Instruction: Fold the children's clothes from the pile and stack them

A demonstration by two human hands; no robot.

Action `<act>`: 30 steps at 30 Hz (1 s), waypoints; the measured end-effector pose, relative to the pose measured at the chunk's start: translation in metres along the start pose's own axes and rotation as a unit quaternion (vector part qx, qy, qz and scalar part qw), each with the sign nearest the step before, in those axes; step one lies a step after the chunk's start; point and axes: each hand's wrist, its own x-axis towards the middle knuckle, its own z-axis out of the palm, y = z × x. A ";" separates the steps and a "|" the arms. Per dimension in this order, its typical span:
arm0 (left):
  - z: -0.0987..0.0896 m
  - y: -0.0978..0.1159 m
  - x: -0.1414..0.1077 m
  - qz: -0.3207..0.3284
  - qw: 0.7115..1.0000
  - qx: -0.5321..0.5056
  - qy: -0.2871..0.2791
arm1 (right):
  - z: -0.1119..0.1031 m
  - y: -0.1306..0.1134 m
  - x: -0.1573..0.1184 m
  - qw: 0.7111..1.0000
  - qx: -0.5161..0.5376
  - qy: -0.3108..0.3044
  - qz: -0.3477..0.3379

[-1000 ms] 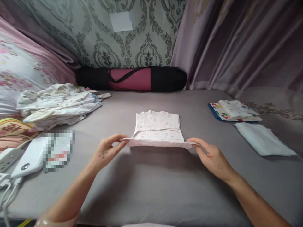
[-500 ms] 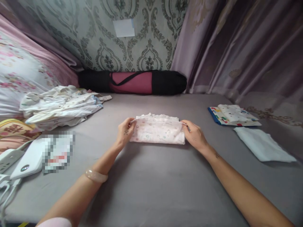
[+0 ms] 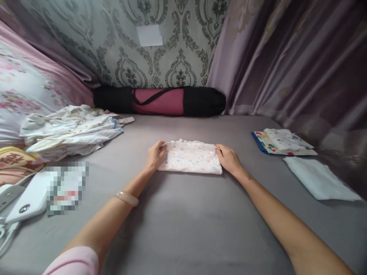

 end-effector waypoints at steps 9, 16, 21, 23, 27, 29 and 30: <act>0.006 -0.002 0.005 -0.037 0.998 0.041 -0.014 | 0.008 0.002 0.010 0.995 -0.019 -0.022 0.095; 0.009 -0.004 0.008 -0.081 0.995 0.055 -0.021 | 0.013 0.000 0.010 0.986 -0.034 -0.027 0.161; 0.004 -0.006 0.010 -0.093 0.993 0.065 -0.015 | 0.006 0.011 0.015 0.984 0.004 -0.047 0.169; -0.001 -0.004 0.007 -0.077 0.993 0.087 0.023 | -0.002 0.013 0.017 0.979 0.018 -0.061 0.192; -0.006 0.015 -0.012 0.043 0.989 0.140 0.031 | -0.005 -0.019 0.014 0.988 -0.037 -0.019 0.148; 0.000 0.030 -0.022 0.130 0.980 0.144 -0.034 | 0.007 -0.052 0.010 0.997 -0.046 -0.039 0.046; 0.006 0.038 -0.027 0.165 0.973 0.144 -0.068 | 0.016 -0.070 0.008 0.997 -0.039 -0.064 -0.012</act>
